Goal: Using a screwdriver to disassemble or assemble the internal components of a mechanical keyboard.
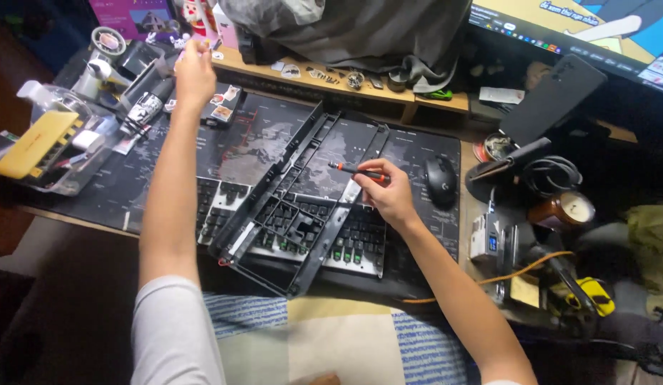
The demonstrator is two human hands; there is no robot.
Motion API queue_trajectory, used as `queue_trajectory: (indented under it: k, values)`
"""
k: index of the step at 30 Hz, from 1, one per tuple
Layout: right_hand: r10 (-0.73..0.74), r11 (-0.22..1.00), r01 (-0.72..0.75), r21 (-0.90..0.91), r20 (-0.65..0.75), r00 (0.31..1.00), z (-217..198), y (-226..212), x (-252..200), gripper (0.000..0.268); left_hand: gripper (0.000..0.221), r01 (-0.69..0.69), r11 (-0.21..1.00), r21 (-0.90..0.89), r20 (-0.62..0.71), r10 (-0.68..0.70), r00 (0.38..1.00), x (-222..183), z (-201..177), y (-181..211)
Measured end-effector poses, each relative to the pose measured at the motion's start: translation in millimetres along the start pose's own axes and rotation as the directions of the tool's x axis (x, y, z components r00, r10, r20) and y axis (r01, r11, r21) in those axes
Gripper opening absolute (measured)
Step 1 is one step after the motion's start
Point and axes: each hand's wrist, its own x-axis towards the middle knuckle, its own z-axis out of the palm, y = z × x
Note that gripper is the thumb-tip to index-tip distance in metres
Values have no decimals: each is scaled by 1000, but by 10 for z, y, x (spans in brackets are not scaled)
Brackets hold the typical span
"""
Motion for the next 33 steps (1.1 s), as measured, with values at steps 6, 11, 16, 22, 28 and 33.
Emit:
queue_trajectory:
  k: [6,11,16,22,28,33]
  values:
    - [29,999,-29,35,-10,1000,-24,60,32,14,28,-113,826,552,78,83,993,372,727,-144]
    - [44,999,-44,16,-17,999,-27,70,35,16,25,-78,800,595,38,69,997,439,847,-150]
    - [53,999,-53,4,-7,999,-19,36,5,16,23,85,943,323,20,-97,995,253,422,220]
    - [17,998,-18,53,15,1000,9,-23,-39,18,17,-5,976,216,82,-13,997,-385,-182,801]
    - [-150,983,152,104,-25,988,66,120,-85,22,36,-162,985,-61,429,172,887,-1734,-627,1754]
    - [-223,957,202,209,79,972,39,284,-83,20,36,-59,883,-466,493,314,811,-2458,-811,2172]
